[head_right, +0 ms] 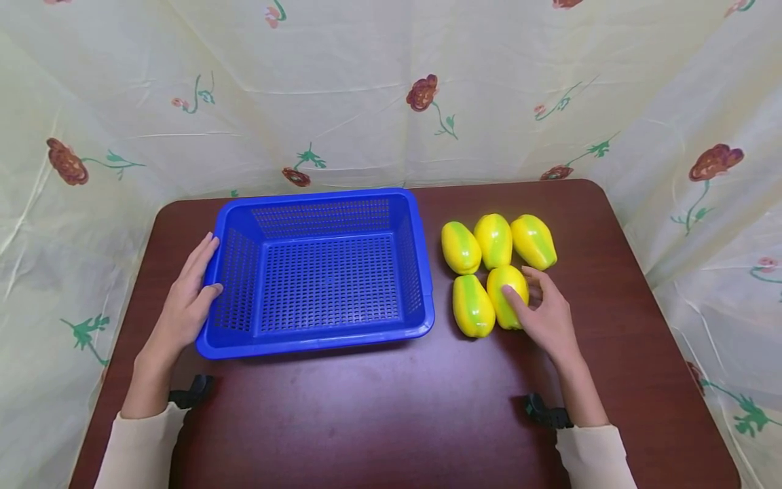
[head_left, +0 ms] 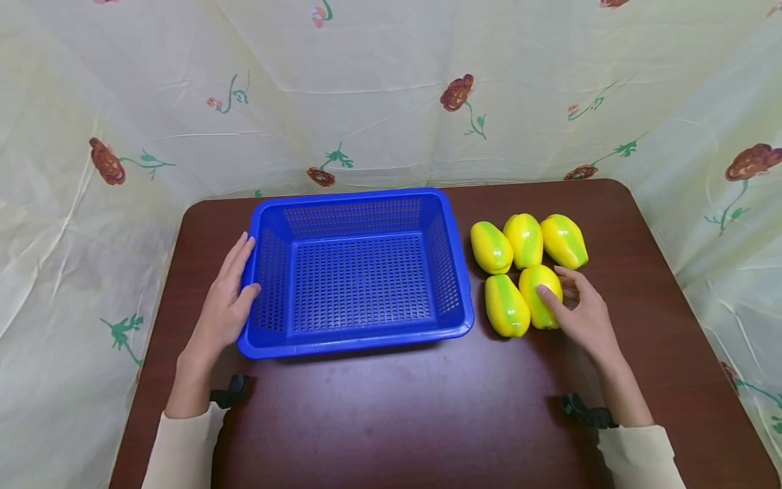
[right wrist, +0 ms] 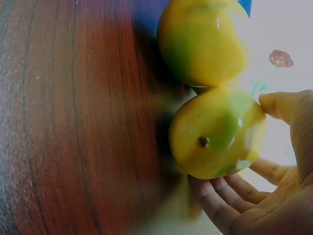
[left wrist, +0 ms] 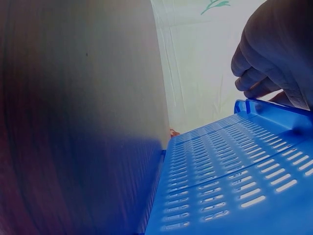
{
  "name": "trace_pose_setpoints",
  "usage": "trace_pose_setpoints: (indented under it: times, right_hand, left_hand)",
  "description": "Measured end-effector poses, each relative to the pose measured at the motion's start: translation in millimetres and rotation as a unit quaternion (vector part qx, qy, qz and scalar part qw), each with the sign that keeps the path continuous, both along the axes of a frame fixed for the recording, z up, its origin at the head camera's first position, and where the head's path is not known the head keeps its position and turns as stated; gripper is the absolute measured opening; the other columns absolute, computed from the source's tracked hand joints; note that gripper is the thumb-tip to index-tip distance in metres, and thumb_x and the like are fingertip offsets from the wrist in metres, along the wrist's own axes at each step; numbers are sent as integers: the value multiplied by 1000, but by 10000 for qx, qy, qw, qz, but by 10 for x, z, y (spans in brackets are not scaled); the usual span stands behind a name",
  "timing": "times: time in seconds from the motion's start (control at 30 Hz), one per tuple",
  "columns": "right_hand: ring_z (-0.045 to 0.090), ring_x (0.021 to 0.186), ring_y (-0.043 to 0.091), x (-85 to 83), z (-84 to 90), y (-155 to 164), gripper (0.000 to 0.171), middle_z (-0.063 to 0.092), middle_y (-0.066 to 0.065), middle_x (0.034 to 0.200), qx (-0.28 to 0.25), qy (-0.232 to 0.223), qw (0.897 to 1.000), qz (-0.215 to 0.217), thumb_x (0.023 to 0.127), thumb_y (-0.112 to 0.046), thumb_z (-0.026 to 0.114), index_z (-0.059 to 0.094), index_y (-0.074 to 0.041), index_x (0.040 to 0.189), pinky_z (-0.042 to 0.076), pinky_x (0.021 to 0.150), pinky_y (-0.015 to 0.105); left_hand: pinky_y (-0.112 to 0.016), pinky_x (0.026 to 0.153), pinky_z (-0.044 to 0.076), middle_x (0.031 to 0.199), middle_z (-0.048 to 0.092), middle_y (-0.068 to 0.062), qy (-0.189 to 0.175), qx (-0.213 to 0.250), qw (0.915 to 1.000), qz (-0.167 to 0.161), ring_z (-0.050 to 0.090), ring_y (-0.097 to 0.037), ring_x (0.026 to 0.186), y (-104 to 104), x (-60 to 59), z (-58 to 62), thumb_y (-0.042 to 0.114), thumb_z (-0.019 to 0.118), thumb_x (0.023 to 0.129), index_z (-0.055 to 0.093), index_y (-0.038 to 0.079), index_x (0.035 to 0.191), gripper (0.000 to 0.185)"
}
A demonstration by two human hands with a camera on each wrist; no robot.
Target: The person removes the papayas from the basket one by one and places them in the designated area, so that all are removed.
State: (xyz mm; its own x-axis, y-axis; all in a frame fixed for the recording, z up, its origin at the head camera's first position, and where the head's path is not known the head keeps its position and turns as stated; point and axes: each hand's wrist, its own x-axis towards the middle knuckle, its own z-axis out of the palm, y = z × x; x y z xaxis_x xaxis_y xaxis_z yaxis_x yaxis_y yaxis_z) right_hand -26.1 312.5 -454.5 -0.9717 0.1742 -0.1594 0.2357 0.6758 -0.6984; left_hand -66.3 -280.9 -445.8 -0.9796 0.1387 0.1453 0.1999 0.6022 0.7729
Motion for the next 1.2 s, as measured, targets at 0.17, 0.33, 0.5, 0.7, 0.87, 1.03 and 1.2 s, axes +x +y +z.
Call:
trace_pose_setpoints:
  times: [0.17, 0.33, 0.5, 0.7, 0.87, 1.03, 1.2]
  right_hand:
    - [59, 125, 44, -30, -12, -11, 79, 55, 28, 147, 12, -15, 10000, 73, 102, -54, 61, 39, -8, 162, 43, 77, 7]
    - [57, 128, 43, -61, -10, -20, 79, 54, 28, 149, 16, -88, 9999, 106, 104, -55, 57, 37, -8, 163, 49, 85, 21]
    - [53, 137, 45, -67, -11, -11, 75, 48, 26, 158, -88, -44, 9999, 77, 106, -53, 54, 37, -8, 163, 51, 94, 33]
    - [58, 128, 21, -65, -22, 7, 66, 53, 20, 156, -133, 275, 9995, -98, 108, -51, 52, 45, -10, 159, 41, 83, 7]
    - [47, 107, -16, -44, -50, 86, 59, 57, 20, 145, 44, 804, 9967, -49, 105, -40, 62, 51, -9, 154, 41, 82, -1]
    - [50, 102, -21, -2, -89, 161, 53, 59, 21, 135, 142, 1431, 9894, 222, 102, -24, 69, 56, -5, 150, 43, 82, -4]
    - [54, 100, -22, 16, -117, 225, 49, 61, 18, 130, 92, 1787, 9832, 375, 98, -12, 73, 61, -4, 145, 45, 84, -3]
  left_hand:
    - [-80, 123, 21, 180, 16, -7, 17, -59, 10000, 76, 20, -44, 164, -17, 27, 6, 7, 45, 100, 24, 22, 170, 75]
    - [-80, 123, 21, 180, 16, -5, 35, -85, 9998, 152, 20, -45, 164, -40, 67, 3, 6, 45, 100, 25, 21, 170, 75]
    - [-80, 122, 22, 180, 16, -7, 24, -97, 9998, 162, 21, -46, 164, -51, 97, 3, 6, 45, 100, 25, 20, 170, 75]
    - [-80, 123, 20, 180, 16, -7, -84, 15, 9999, 92, 19, -45, 164, -82, 94, 34, 5, 47, 101, 24, 22, 170, 75]
    - [-80, 125, 15, 180, 13, -8, -232, 234, 9994, -67, 14, -45, 165, -102, 74, 40, 9, 45, 106, 21, 22, 171, 70]
    - [-79, 127, 11, 180, 14, -10, -352, 338, 9988, -90, 14, -44, 165, -126, 60, 33, 19, 43, 110, 20, 23, 171, 65]
    - [-79, 126, 10, 180, 16, -11, -456, 239, 9987, -21, 14, -44, 165, -176, 79, 29, 23, 39, 112, 20, 25, 171, 62]
